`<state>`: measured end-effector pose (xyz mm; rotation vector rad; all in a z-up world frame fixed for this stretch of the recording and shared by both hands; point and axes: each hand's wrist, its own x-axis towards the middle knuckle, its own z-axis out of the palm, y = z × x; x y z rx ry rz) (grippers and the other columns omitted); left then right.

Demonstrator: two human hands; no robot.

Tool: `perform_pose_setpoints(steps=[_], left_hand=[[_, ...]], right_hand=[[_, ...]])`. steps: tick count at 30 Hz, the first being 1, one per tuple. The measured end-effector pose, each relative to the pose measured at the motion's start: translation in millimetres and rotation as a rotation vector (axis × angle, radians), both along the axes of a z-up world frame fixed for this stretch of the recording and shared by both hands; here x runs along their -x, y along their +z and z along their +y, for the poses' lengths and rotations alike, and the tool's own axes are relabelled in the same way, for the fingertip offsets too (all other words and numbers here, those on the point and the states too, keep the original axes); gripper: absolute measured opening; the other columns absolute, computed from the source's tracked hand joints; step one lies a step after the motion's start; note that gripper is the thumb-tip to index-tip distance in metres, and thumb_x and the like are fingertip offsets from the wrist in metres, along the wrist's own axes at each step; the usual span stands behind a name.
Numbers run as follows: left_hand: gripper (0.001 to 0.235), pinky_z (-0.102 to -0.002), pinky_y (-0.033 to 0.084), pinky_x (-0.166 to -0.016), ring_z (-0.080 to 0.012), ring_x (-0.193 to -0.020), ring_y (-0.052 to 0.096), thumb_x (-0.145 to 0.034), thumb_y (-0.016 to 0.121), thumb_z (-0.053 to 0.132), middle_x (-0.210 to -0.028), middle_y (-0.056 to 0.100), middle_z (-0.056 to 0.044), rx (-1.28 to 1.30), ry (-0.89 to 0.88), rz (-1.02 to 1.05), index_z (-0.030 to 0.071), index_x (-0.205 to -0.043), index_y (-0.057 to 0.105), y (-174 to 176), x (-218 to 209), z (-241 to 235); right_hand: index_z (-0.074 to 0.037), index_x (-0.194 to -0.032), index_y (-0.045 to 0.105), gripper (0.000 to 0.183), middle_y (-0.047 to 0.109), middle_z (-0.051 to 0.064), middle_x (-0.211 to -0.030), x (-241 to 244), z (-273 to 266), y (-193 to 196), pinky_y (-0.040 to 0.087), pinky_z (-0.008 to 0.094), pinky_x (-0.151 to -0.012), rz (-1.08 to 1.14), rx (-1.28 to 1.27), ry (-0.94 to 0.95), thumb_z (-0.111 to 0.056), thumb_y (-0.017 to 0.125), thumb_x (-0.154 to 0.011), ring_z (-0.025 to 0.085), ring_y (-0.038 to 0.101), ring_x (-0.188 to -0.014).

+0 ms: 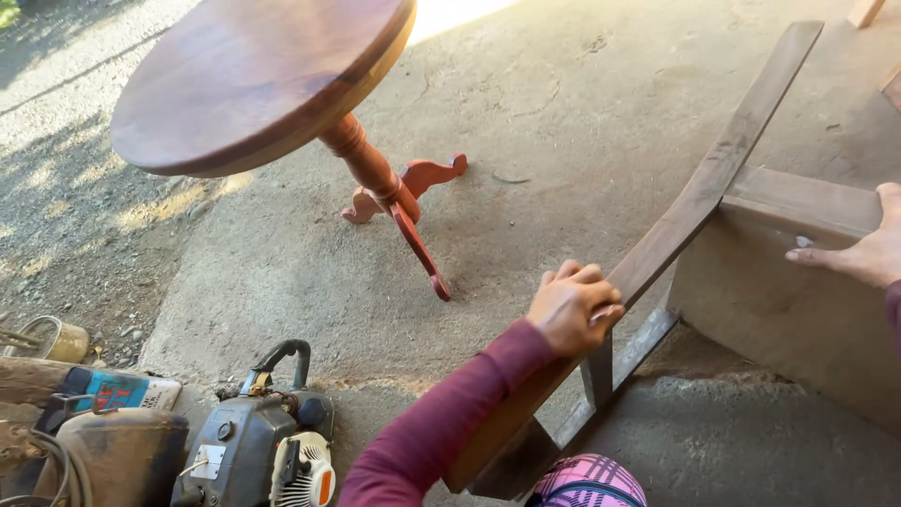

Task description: The person sands the legs and frame of a wooden chair using a sanding block. They work on different parts of the chair, including the legs and the seat frame, while sitting on the floor.

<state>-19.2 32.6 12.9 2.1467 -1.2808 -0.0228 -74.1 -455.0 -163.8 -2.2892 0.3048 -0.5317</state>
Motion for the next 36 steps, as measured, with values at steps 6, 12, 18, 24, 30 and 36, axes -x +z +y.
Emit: perform_pose_setpoints(steps=[6, 12, 18, 24, 30, 36], left_hand=[[0.019, -0.043, 0.045, -0.096, -0.0283, -0.105, 0.057, -0.092, 0.074, 0.021, -0.105, 0.066, -0.006, 0.082, -0.062, 0.004, 0.011, -0.108, 0.070, 11.1, 29.4, 68.0], [0.016, -0.042, 0.044, -0.096, -0.0278, -0.105, 0.055, -0.089, 0.070, 0.011, -0.107, 0.066, -0.008, -0.015, -0.052, 0.030, 0.009, -0.104, 0.074, 17.6, 26.2, 71.8], [0.012, -0.044, 0.045, -0.090, -0.0283, -0.105, 0.056, -0.091, 0.069, 0.022, -0.106, 0.065, -0.006, 0.119, -0.048, 0.061, 0.013, -0.096, 0.074, -18.0, -21.4, -14.9], [0.006, -0.042, 0.041, -0.088, -0.0277, -0.099, 0.055, -0.088, 0.066, 0.007, -0.096, 0.065, -0.005, -0.061, -0.136, 0.033, 0.012, -0.088, 0.070, 38.6, 49.8, 105.6], [0.006, -0.043, 0.040, -0.089, -0.0257, -0.102, 0.053, -0.086, 0.068, 0.007, -0.092, 0.062, -0.005, -0.077, -0.100, -0.017, 0.011, -0.089, 0.071, 26.5, 26.3, 69.6], [0.007, -0.041, 0.041, -0.090, -0.0252, -0.098, 0.051, -0.092, 0.067, 0.017, -0.089, 0.062, -0.002, 0.016, 0.004, 0.029, 0.013, -0.088, 0.072, -13.4, -17.0, -18.2]], right_hand=[[0.011, -0.115, 0.041, 0.096, 0.063, 0.029, -0.114, 5.2, 7.8, 8.5, 0.059, 0.043, -0.081, 0.032, 0.108, -0.082, -0.028, 0.102, -0.052, 0.032, 0.069, -0.101], [0.011, -0.116, 0.046, 0.096, 0.064, 0.027, -0.112, 2.9, -10.6, -19.9, 0.059, 0.044, -0.084, 0.020, 0.141, -0.114, -0.035, 0.103, -0.054, 0.033, 0.069, -0.100], [0.002, -0.118, 0.063, 0.108, 0.066, 0.025, -0.117, 24.7, 53.5, 72.8, 0.059, 0.046, -0.089, 0.223, 0.580, -0.390, -0.070, 0.095, -0.043, 0.037, 0.066, -0.105], [-0.004, -0.123, 0.068, 0.117, 0.065, 0.021, -0.110, 27.0, 49.9, 68.4, 0.057, 0.045, -0.089, 0.297, 0.782, -0.445, -0.091, 0.082, -0.046, 0.033, 0.063, -0.112], [-0.005, -0.120, 0.068, 0.117, 0.063, 0.023, -0.115, 30.1, 55.4, 70.7, 0.055, 0.046, -0.088, 0.312, 0.780, -0.461, -0.094, 0.079, -0.046, 0.037, 0.061, -0.111], [-0.010, -0.129, 0.070, 0.124, 0.066, 0.021, -0.115, 29.9, 68.4, 95.7, 0.053, 0.050, -0.095, 0.380, 0.838, -0.490, -0.097, 0.078, -0.040, 0.041, 0.059, -0.120]])
